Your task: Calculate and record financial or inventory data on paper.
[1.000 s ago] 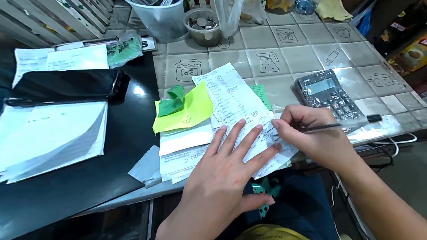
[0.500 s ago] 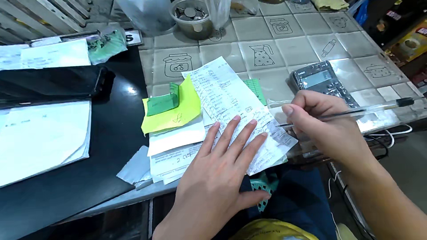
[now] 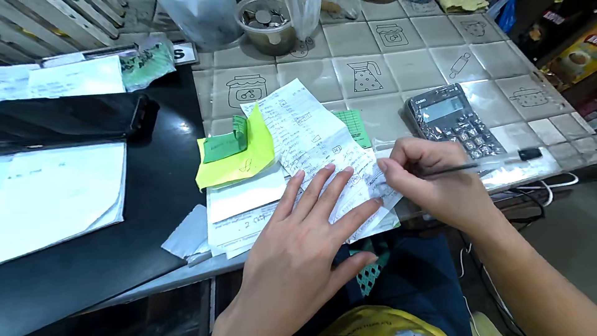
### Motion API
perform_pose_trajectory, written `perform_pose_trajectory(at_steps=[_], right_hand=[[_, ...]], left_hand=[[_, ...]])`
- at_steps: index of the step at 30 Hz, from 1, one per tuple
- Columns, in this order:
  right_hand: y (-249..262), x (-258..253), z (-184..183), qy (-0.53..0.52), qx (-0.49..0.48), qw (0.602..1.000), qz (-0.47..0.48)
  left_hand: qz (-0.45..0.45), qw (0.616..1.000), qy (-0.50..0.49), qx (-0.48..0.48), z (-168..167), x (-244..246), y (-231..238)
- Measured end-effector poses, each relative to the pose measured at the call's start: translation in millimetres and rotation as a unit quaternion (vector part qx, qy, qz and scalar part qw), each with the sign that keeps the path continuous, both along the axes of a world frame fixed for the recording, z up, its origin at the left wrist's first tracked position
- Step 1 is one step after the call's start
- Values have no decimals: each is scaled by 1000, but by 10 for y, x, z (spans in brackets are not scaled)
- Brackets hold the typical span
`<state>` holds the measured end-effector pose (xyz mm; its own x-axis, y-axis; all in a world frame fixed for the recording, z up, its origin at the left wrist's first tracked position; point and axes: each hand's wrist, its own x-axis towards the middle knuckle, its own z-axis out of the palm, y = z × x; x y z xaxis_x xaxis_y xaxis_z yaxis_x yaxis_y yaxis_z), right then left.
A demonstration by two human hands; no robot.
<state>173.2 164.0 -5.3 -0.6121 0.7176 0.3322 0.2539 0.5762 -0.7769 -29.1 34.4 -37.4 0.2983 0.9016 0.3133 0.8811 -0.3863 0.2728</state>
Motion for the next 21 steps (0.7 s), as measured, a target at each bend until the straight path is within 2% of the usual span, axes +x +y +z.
perform_pose_trajectory(at_steps=[2, 7, 10, 13, 15, 17, 21], right_hand=[[22, 23, 40, -17, 64, 997, -36], [23, 201, 130, 87, 36, 994, -59], [17, 474, 58, 158, 65, 983, -61], [-28, 817, -15, 198, 135, 962, -129], [-25, 1050, -101, 173, 174, 947, -209], [-8, 1243, -212, 104, 189, 935, -280], [66, 1429, -474, -5, 175, 948, -267]], left_hand=[[1, 1000, -10, 5, -3, 4, -2], [6, 1000, -27, 13, -11, 4, 0], [4, 999, -38, 19, -21, 2, 4], [7, 999, -44, 27, -41, -2, 3], [7, 999, -42, 30, -49, 2, 19], [-3, 999, -42, 24, -42, 2, 48], [-40, 998, -53, -7, 12, 4, 115]])
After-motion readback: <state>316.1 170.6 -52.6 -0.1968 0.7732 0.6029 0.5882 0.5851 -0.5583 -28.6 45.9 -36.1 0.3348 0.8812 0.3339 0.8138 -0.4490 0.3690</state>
